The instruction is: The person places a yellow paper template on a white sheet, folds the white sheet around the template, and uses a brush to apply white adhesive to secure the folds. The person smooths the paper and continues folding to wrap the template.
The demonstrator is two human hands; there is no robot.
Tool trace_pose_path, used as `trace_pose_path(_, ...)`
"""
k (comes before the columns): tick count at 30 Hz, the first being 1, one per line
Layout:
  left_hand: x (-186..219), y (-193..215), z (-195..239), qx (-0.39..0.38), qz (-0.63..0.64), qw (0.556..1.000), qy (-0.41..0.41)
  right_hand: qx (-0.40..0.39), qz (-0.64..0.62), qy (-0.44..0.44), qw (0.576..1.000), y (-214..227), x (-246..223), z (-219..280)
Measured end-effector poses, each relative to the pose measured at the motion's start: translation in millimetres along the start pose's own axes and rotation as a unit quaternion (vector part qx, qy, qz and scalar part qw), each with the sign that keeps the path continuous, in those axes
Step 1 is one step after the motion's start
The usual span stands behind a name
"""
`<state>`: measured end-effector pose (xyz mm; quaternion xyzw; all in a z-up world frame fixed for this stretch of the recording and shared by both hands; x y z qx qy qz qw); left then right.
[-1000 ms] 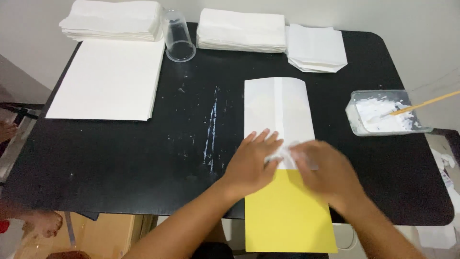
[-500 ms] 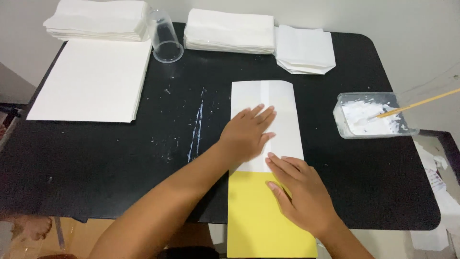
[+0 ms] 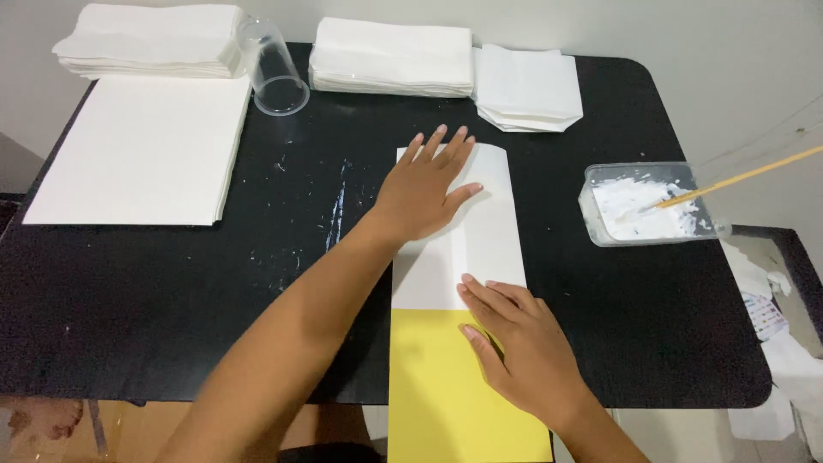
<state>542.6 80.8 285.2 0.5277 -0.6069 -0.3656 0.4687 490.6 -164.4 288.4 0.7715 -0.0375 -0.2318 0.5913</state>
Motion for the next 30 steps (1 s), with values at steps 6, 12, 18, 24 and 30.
trace_pose_path(6,21.2,-14.5,91.4,0.062,-0.041,0.997,-0.034,0.002,0.009,0.005,1.0,0.0,0.0,1.0)
trace_pose_path(12,42.5,2.3,103.6,-0.033,0.019,0.999,-0.02,0.022,0.015,0.042,0.999,7.2,0.5,4.9)
trace_pose_path(18,67.4,1.5,99.2,-0.062,0.066,0.995,-0.044,0.052,0.02,0.053,0.997,22.6,12.0,32.4)
trace_pose_path(24,41.1,-4.2,39.6,-0.155,0.034,0.987,0.012,0.052,0.008,0.066,0.996,29.9,16.9,37.4)
trace_pose_path(30,-15.6,-13.3,5.2,-0.118,-0.058,0.989,0.072,0.007,0.02,0.028,0.999,18.3,28.0,40.7)
Point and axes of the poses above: each hand's wrist, its own z-axis away from the middle knuckle, its own y-axis out of the back of the hand, x = y × z, the point moved 3 cm from there along -z, towards the middle knuckle, and after that the axes turned 2 degrees about z, right-handed, at the moved point
